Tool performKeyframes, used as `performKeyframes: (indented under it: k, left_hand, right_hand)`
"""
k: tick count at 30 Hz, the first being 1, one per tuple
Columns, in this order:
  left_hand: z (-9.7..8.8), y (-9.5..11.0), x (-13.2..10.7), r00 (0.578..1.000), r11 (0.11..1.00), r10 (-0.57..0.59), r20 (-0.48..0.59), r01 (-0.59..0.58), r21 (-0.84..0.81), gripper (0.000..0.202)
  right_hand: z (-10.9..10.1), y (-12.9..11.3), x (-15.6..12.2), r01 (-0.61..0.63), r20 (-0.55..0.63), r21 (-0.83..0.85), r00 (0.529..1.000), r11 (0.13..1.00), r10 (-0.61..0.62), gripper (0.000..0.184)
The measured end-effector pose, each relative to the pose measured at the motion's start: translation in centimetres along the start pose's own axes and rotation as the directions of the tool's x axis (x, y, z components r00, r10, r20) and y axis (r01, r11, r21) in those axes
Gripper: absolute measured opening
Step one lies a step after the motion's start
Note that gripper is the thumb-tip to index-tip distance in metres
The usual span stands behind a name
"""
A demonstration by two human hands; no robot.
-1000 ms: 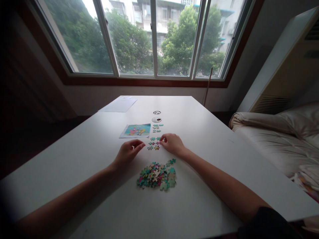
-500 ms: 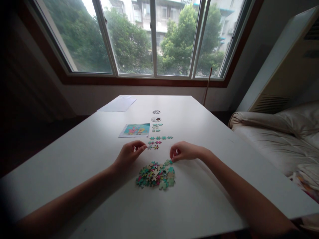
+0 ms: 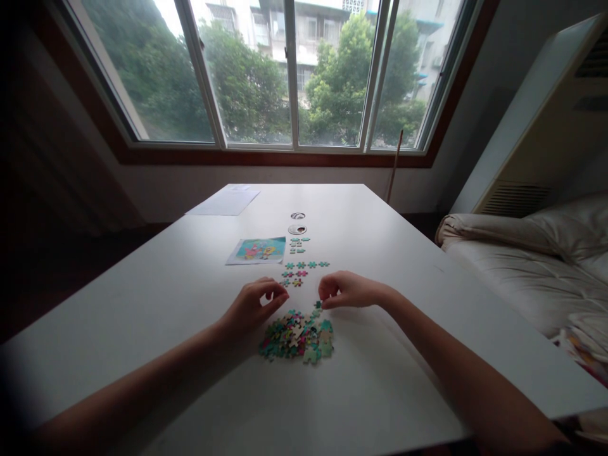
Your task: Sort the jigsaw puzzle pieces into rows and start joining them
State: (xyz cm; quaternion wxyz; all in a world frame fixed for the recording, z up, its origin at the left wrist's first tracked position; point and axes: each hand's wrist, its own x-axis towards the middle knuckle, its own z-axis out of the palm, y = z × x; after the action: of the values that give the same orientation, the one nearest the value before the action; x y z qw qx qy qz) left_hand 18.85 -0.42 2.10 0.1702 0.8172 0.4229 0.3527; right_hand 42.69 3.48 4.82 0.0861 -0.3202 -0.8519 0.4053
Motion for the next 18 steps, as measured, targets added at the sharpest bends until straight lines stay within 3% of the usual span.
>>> performKeyframes:
  k: [6, 12, 18]
  left_hand:
    - [-0.2, 1.7, -0.2, 0.996, 0.999, 0.002, 0.086, 0.002, -0.051, 0.013]
    - [0.0, 1.8, -0.1, 0.997, 0.994, -0.034, 0.063, 0.04, -0.105, 0.016]
    - [-0.1, 1.1, 0.1, 0.992, 0.968, -0.125, 0.011, 0.125, -0.217, 0.02]
  right_hand:
    - [1.9, -1.7, 1.1, 0.123, -0.267, 0.035, 0.958, 0.992, -0.109, 0.018]
    - [2.8, -2.3, 1.4, 0.132, -0.37, 0.043, 0.923, 0.99, -0.107, 0.018]
    - [3.0, -1.6, 1.8, 0.122, -0.443, 0.183, 0.896, 0.976, -0.029, 0.028]
